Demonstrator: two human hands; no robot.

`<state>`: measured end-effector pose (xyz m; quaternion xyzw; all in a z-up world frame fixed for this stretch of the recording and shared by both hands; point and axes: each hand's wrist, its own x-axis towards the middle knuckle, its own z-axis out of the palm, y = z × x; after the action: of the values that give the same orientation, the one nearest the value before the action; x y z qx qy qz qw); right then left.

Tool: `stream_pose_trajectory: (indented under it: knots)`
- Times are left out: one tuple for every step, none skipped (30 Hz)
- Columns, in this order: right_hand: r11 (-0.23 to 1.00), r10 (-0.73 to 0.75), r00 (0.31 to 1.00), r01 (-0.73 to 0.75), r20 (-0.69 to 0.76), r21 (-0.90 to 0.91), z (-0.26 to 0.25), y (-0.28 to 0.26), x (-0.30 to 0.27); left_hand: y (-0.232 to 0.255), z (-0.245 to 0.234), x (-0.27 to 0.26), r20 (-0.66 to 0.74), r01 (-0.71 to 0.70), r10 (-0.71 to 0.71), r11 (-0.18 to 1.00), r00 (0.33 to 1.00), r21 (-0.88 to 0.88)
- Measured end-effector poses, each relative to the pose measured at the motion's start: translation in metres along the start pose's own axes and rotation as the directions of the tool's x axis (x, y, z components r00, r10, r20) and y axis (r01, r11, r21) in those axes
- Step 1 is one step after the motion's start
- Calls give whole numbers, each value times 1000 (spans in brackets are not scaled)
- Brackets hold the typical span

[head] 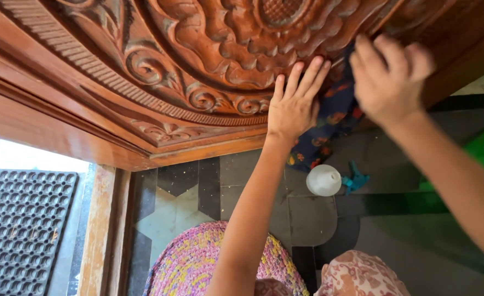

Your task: Cleaning and wiping down an intricately carved wooden door using a cloth and spray bottle.

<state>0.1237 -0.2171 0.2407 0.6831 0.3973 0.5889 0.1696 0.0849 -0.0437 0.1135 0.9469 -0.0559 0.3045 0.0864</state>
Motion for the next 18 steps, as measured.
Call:
stream_pose_trajectory:
  knots:
    - [1000,1,1000,-1,-4,2,0,2,0,-1,1,-1,-1,1,-1,1000,1000,4]
    - [995,-8,1000,8,3,99,1,3,0,-3,2,-2,-20,-16,16,1000,1000,22]
    - [980,-18,1000,16,8,198,1,4,-1,-4,2,-4,-36,-32,34,999,999,40]
    - [979,-16,1000,15,5,201,4,15,-4,-5,1,-5,-35,-30,31,999,999,44]
    - [978,-18,999,8,49,209,7,27,-7,-5,1,-4,-15,-32,33,999,999,37]
    - [976,-21,995,0,94,218,11,39,-11,-4,1,-3,6,-35,35,999,999,30]
    - [976,-21,995,-1,96,220,10,31,-13,-4,1,-4,9,-34,34,999,999,29]
    - [975,76,986,-105,149,198,9,23,-15,-4,1,-5,28,-28,27,999,999,27]
    - [962,176,964,-211,197,172,8,15,-18,-4,1,-6,47,-24,23,999,999,25]
    - [962,178,964,-214,200,172,5,-3,-26,-4,1,-7,51,-26,25,999,998,24]
    - [959,183,948,-231,259,167,5,-19,-33,-3,1,-6,33,-25,24,999,999,31]
    - [956,186,930,-246,318,162,4,-34,-39,-3,1,-5,15,-23,23,999,1000,39]
    - [955,186,930,-246,317,162,1,-26,-33,-3,-3,-4,14,-23,22,999,1000,40]
    - [927,231,920,-307,318,215,-2,-17,-27,-3,-6,-4,29,-26,24,998,999,62]
    - [892,277,905,-367,323,265,-6,-11,-21,-4,-10,-5,48,-30,26,996,999,85]
    - [890,279,904,-370,324,267,-10,-12,-18,-5,-15,-7,51,-31,27,996,998,87]
    - [887,295,884,-394,362,242,-14,-13,-15,-4,-19,-7,47,-38,34,997,998,71]
    - [883,309,863,-416,399,216,-18,-13,-12,-4,-24,-7,44,-45,42,997,998,56]
